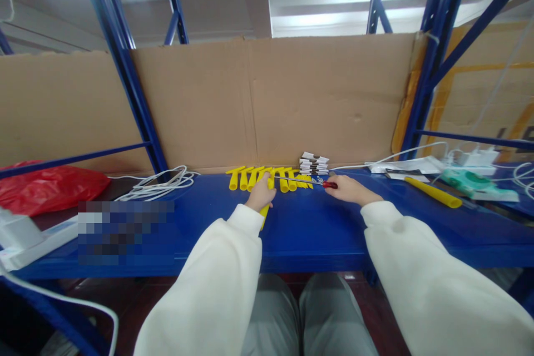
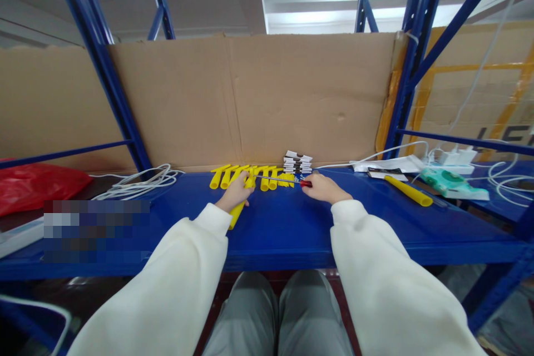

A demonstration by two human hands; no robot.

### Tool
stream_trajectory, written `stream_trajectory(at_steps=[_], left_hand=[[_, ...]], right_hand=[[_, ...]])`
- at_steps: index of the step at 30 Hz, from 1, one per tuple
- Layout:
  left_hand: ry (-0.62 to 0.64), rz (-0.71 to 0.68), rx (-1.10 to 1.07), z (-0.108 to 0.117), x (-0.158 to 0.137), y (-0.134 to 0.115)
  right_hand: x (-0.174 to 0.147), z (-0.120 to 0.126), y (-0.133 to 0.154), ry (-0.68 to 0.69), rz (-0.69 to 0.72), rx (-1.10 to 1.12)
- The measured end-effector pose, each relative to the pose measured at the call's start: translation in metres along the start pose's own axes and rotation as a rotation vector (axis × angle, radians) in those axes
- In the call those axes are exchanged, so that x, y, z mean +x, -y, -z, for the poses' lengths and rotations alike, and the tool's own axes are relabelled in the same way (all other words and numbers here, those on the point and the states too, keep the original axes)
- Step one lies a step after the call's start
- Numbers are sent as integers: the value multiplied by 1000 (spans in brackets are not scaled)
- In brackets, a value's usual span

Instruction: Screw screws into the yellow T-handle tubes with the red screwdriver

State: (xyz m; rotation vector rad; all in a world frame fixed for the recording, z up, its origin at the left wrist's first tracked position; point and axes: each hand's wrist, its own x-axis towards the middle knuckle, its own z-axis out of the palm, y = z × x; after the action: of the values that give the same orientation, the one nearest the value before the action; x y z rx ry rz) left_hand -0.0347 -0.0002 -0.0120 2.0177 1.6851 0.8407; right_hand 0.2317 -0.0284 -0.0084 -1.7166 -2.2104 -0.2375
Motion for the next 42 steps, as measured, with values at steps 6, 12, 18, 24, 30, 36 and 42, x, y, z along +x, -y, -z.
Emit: stream_trajectory(at_steps=[6,12,18,24,30,36,42], left_hand=[[9,22,-39,-1,-1,-1],[35,22,-53,-3,0,-1],[37,29,-63,-4,1,0],[55,20,-60,-3,1,-1],[50,14,-59,-3,1,-2],[56,16,-60,-3,0,-2],[44,15,-72,-4,0,-2]], right_hand=[[3,-3,-4,15,31,33],[2,-7,-3,-51,-108,44],[1,-6,-3,-97,-136,10],[2,-6,-6,-103,-162,23],[2,-7,-7,-105,-161,30],[1,-4,-3,-86,-187,36],[-2,1,3,-58,-184,-35]])
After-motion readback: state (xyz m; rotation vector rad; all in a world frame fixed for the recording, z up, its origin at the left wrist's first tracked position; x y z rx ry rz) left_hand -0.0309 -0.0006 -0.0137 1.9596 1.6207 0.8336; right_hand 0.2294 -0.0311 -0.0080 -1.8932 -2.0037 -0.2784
